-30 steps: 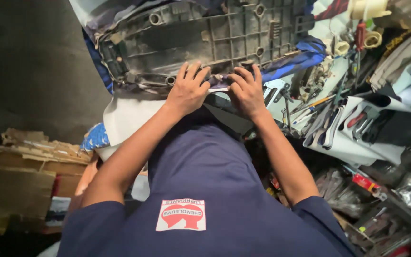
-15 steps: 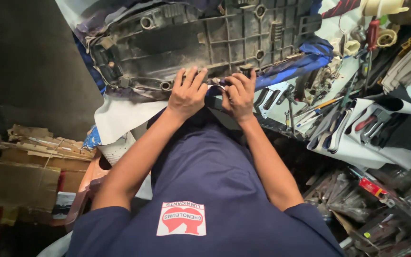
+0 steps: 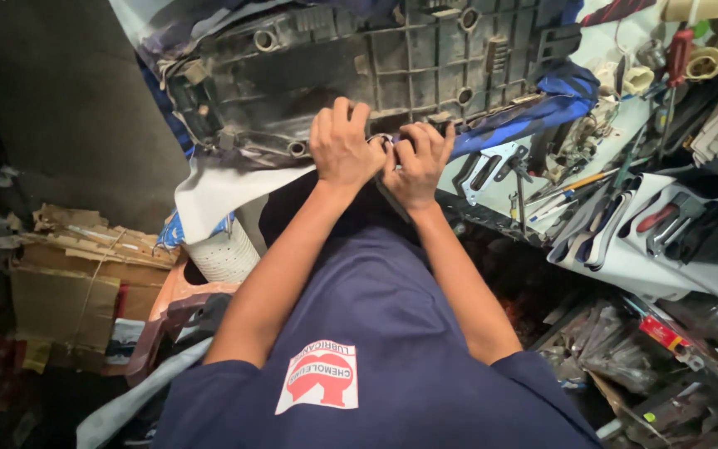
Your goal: The person is reupholstering a motorcycle seat with blue camouflage material using a staple gun.
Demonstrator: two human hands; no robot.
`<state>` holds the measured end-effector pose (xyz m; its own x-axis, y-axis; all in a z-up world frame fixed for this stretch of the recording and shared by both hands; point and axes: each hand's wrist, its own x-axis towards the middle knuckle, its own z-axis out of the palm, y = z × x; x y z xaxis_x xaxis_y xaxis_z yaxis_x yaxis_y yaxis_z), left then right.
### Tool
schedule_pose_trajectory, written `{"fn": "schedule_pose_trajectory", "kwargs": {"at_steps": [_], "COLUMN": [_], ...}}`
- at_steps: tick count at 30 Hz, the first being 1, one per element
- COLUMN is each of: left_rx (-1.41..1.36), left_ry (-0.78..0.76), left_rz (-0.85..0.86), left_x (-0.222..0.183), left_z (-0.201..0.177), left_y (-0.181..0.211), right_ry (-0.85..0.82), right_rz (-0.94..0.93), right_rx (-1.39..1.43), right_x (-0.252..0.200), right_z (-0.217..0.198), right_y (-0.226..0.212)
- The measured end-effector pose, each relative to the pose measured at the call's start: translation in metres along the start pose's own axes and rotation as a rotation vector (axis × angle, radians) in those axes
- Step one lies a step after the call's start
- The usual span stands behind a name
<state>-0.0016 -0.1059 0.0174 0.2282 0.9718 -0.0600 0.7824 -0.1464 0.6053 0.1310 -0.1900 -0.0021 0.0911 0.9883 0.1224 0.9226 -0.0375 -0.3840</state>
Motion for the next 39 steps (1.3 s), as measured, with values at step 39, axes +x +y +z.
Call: {"fn": "schedule_pose_trajectory", "kwargs": {"at_steps": [39], "left_rx": [-0.034], "left_ry": [-0.625], "left_rz": [0.171], "left_x": [0.071], "left_z": [0.003], "left_y": [-0.022], "right_ry": [-0.420], "right_rz": [1.040], "right_rx": [0.239], "right_x": [0.006], "right_z": [-0.039], "right_y": [-0.091]}}
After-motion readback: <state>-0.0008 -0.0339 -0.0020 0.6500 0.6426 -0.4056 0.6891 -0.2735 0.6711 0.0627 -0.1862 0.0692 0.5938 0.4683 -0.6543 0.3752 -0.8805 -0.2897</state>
